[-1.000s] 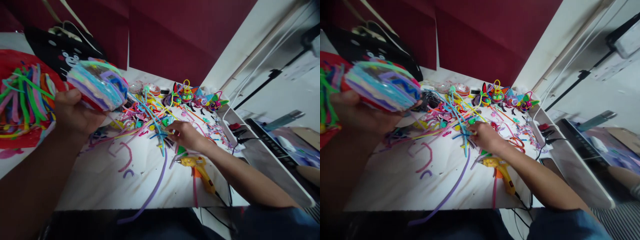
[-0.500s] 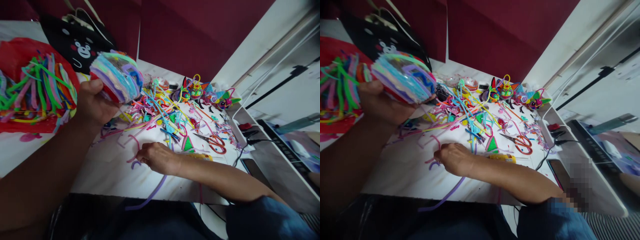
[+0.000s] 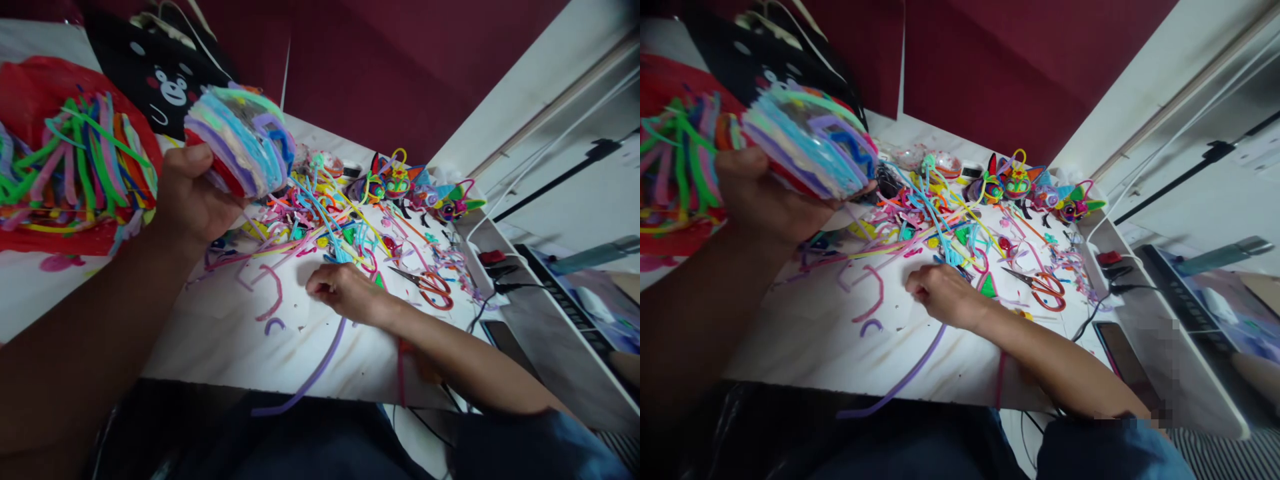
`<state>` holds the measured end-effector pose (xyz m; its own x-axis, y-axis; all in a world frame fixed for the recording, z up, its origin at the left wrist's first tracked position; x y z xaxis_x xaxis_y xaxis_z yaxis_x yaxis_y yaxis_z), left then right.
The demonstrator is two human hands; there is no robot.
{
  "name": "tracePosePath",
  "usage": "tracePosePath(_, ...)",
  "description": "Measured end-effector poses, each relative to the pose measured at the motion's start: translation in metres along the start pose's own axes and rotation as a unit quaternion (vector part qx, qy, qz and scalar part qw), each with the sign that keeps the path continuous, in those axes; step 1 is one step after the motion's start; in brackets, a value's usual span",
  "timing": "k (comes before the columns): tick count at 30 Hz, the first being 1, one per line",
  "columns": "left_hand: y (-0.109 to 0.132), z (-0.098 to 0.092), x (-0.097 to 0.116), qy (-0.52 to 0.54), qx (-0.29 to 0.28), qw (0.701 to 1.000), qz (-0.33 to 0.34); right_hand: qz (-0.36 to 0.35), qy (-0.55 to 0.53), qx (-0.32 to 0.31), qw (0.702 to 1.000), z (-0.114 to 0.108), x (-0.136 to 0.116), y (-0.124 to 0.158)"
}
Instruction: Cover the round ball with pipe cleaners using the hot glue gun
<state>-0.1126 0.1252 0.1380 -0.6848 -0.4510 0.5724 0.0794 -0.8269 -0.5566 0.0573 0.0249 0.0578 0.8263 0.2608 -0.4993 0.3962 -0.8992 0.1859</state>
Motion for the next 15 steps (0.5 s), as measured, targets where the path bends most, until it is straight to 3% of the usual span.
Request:
tracePosePath(4,0.0,0.006,0.001,0.005,-0.013,1.0,0.006,0.011,-0.006,0.023,1.0,-0.01,0.01,0.004)
tracePosePath(15,-0.001,0.0,-0.004,-0.009,0.01,1.0,-0.017,-0.064,0.058,-0.058,0.995,0.036,-0.038,-0.024)
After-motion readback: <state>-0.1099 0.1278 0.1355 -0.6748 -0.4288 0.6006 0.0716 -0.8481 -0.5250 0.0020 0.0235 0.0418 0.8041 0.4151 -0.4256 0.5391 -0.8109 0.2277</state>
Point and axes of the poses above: each hand's wrist, its own y-axis away from the middle knuckle, its own z-axis out of the palm, x = y × z, the point moved 8 cm from there along -y, towards the middle knuckle, and after that the axes turned 10 degrees about z, right-handed, at the moved point
